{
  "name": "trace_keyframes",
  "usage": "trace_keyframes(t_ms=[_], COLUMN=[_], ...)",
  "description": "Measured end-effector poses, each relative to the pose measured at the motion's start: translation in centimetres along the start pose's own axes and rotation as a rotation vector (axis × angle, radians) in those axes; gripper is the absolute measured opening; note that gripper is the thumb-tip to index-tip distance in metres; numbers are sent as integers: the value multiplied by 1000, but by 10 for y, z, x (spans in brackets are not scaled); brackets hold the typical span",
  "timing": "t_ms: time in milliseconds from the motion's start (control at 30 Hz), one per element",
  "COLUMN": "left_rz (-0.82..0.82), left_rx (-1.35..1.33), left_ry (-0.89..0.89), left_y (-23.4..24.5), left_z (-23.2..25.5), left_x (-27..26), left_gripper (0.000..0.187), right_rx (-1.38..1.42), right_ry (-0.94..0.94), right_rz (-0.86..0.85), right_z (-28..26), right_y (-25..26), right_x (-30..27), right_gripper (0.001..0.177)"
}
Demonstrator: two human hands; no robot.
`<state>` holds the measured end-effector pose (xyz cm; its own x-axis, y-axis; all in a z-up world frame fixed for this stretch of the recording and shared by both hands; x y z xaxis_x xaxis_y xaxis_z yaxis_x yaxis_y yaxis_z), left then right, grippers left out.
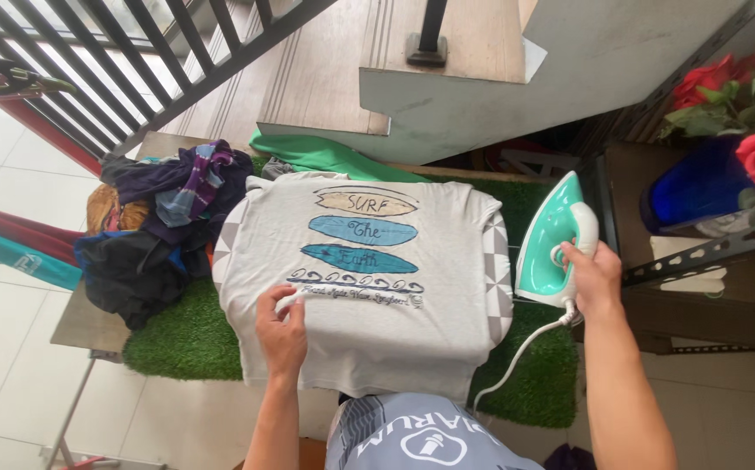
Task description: The person irons a white t-shirt on an ironing board, smoothing the front and back surfaces with a steam iron. The person adjusts the shirt's position and flips it over to iron the other side.
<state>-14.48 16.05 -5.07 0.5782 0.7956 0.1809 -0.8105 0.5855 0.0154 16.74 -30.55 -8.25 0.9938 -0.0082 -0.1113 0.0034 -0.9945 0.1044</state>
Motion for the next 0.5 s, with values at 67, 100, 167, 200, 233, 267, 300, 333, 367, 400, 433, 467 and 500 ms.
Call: trace_keyframes(t_ms=[67,100,167,200,233,267,300,333,367,400,433,467,500], left_rz=[-103,-155,-336,-424,-556,-685,-802,-916,-971,-1021,-1071,-1010,-949], left_rx=[-85,-129,-192,-222,-232,-240,-222,-202,-204,-206,-209,-105,-3], left_ry=[29,43,101,126,104,84,74,66,39,16,-6,61,129], left_y=[-25,-37,-66,-79,-92,-102,-110,-116,-122,-126,-127,-123,-117], left_z=[17,28,54,70,90,110,131,150,168,184,197,202,204], left_x=[-9,-14,-27,-32,-39,-47,-54,-62,-66,-72,-75,-76,-77], left_gripper=[20,21,24,26,30,34,41,48,50,53,55,57,59], right_rx=[115,171,277,279,280,300,319,338,353,368,383,350,317], right_ry=[12,12,37,80,123,143,162,178,151,117,82,36,-10], right_rz=[-110,-192,-389,-490,-591,-703,-814,-929,-987,-1049,-1111,-1183,-1254], right_z=[-44,-67,-112,-132,-150,-165,-178,-190,-198,-205,-211,-215,-217], right_y=[10,15,14,9,-1,-16,-31,-45,-57,-68,-79,-90,-100], right_x=[-24,-40,-75,-93,-111,-128,-145,-162,-179,-197,-213,-227,-239], right_gripper=[24,28,46,54,63,72,82,91,100,110,119,125,131])
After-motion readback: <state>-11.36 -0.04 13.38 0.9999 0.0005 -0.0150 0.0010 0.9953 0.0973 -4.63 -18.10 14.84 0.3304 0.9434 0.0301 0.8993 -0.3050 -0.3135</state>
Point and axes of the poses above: each hand's wrist, its own x-axis towards the middle knuckle, its own y-axis out of the back of the hand, z = x × y, the point moved 4 cm from there along x, towards the middle knuckle, and after that the axes turned 8 degrees about -x, right-handed, at the moved point
